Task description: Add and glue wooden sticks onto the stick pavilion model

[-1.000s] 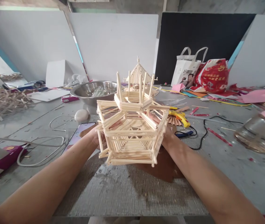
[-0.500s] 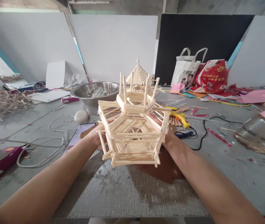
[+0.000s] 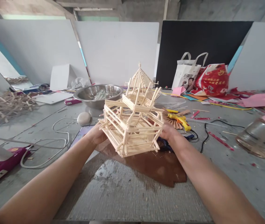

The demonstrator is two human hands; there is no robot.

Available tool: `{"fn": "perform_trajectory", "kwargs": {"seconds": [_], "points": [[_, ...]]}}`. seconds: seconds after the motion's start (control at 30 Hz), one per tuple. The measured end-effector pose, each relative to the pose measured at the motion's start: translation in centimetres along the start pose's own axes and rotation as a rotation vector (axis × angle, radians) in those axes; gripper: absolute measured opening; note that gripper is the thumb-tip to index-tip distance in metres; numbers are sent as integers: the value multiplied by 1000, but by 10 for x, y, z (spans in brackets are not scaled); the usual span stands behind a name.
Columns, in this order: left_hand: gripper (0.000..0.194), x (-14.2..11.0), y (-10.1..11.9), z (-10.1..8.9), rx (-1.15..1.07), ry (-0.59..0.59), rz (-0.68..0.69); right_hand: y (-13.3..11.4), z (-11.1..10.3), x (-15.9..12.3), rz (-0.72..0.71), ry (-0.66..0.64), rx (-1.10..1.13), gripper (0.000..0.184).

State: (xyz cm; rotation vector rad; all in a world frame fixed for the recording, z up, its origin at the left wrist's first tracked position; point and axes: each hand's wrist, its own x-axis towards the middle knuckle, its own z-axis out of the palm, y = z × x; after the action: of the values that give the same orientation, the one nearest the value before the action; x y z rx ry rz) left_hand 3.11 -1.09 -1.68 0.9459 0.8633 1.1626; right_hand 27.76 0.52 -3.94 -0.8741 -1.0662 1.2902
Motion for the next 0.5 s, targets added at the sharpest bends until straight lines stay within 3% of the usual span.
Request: {"fn": "perform_trajectory", "kwargs": {"seconds": [0.2,0.27,0.4,0.5], "points": [[21,7,-8,-7,46,52,135,4,-5,19,238,14,171,22],[20,7,-14,-4,46,137,194,4,-10,20,301,51,252,28],[16,9,-26,4,95,358,285,1,-10,19,280,74,193,38],[18,7,-34,10,142,411,292,2,-2,16,188,119,107,40]]}}
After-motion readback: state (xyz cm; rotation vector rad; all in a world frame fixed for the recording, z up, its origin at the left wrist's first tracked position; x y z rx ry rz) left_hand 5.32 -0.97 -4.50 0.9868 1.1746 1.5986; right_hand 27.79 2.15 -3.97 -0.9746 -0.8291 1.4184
